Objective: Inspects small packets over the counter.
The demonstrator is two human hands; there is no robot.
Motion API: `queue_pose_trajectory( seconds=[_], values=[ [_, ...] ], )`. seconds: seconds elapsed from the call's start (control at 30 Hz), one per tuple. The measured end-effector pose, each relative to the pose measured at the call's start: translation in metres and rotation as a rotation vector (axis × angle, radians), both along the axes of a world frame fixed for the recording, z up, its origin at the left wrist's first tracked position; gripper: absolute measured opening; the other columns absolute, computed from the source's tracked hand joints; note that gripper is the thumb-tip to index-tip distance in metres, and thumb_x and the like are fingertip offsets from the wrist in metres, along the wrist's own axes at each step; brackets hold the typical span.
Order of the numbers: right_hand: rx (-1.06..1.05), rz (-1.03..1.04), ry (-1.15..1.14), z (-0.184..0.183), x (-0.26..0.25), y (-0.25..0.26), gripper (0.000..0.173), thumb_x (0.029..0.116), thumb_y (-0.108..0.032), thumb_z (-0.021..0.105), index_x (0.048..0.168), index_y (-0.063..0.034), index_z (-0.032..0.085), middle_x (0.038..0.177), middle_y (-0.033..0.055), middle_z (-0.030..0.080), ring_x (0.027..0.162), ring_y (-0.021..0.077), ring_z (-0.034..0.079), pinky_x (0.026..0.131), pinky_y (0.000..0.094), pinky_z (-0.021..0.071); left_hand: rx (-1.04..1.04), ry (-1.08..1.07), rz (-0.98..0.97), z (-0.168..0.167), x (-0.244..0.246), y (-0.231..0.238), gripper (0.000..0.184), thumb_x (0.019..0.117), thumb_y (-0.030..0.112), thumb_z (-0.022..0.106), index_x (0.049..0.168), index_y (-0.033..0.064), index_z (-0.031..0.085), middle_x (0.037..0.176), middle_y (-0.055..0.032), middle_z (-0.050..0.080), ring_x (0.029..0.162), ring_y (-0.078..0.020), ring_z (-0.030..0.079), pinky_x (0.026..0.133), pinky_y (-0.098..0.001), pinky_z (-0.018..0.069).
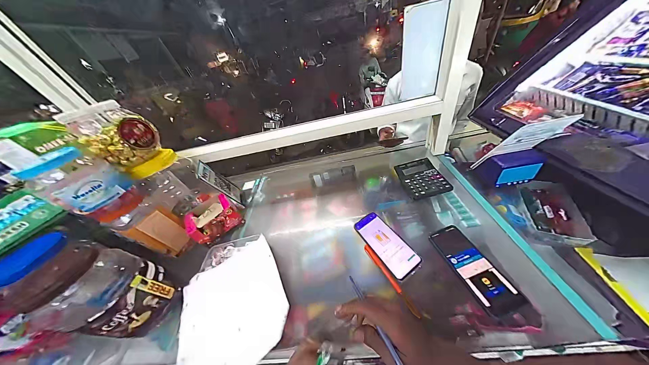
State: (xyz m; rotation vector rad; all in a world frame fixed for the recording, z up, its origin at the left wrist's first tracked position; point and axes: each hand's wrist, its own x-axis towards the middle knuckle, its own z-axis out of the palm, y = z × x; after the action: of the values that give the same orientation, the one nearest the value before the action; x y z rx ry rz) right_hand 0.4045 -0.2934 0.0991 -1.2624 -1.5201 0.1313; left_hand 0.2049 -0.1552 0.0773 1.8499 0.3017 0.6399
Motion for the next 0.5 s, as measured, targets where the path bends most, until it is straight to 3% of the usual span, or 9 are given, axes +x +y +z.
queue_pose_trajectory(
  seconds=[0.07, 0.17, 0.23, 0.3, 0.4, 0.5],
  values=[
    [-0.08, 0.01, -0.035, 0.01, 0.024, -0.022, 0.036, 0.1019, -0.024, 0.063, 0.13, -0.0019, 0.063, 0.113, 0.0169, 0.072, 0.099, 0.0217, 0.07, 0.091, 0.0308, 0.0557, 0.077, -0.005, -0.062, 0.009, 0.046, -0.018, 0.02, 0.086, 0.014, 0.079, 0.084, -0.0039, 0.071, 0.1, -0.0076, 0.072, 0.099, -0.0034, 0.065, 0.089, -0.0235, 0.0544],
    [-0.046, -0.109, -0.067, 0.012, 0.05, -0.048, 0.023, 0.0979, -0.018, 0.068, 0.116, -0.0054, 0.072, 0.104, 0.0117, 0.075, 0.092, 0.0158, 0.071, 0.086, 0.0242, 0.0559, 0.148, -0.025, -0.106, 0.026, 0.1, -0.036, 0.018, 0.0819, 0.013, 0.08, 0.081, -0.0027, 0.071, 0.094, -0.0073, 0.07, 0.09, -0.0021, 0.065, 0.079, -0.0185, 0.055],
    [-0.002, -0.177, 0.04, 0.025, 0.07, -0.063, 0.014, 0.0959, -0.011, 0.069, 0.105, -0.0016, 0.074, 0.095, 0.0092, 0.076, 0.083, 0.0064, 0.07, 0.08, 0.0165, 0.0552, 0.118, -0.059, -0.168, 0.038, 0.13, -0.037, 0.017, 0.0823, 0.016, 0.082, 0.086, 0.002, 0.073, 0.099, -0.0032, 0.071, 0.091, -0.0009, 0.066, 0.078, -0.0173, 0.0561],
    [0.0, -0.22, 0.199, 0.038, 0.092, -0.078, 0.013, 0.0953, -0.01, 0.069, 0.101, 0.0011, 0.074, 0.092, 0.006, 0.075, 0.077, 0.0008, 0.068, 0.073, 0.0149, 0.056, 0.078, -0.08, -0.224, 0.048, 0.16, -0.035, 0.017, 0.0851, 0.021, 0.08, 0.095, 0.0085, 0.075, 0.102, 0.0024, 0.071, 0.089, 0.0016, 0.066, 0.075, -0.0162, 0.0567],
    [0.04, -0.272, 0.399, 0.052, 0.123, -0.091, 0.011, 0.0923, -0.005, 0.071, 0.101, 0.0025, 0.072, 0.09, 0.0005, 0.075, 0.073, 0.0018, 0.07, 0.067, 0.0202, 0.0613, -0.022, -0.093, -0.304, 0.062, 0.194, -0.037, 0.012, 0.0922, 0.018, 0.072, 0.101, 0.0102, 0.075, 0.104, 0.0024, 0.071, 0.078, -0.0005, 0.066, 0.066, -0.0179, 0.0572],
    [0.06, -0.354, 0.482, 0.064, 0.146, -0.101, 0.01, 0.0906, -0.004, 0.073, 0.1, -0.0027, 0.071, 0.088, -0.0045, 0.074, 0.072, 0.0042, 0.071, 0.066, 0.0231, 0.063, -0.138, -0.118, -0.383, 0.076, 0.223, -0.043, 0.012, 0.0981, 0.012, 0.064, 0.101, 0.0066, 0.075, 0.102, -0.0002, 0.07, 0.077, -0.0041, 0.067, 0.07, -0.021, 0.0591]
  ],
)
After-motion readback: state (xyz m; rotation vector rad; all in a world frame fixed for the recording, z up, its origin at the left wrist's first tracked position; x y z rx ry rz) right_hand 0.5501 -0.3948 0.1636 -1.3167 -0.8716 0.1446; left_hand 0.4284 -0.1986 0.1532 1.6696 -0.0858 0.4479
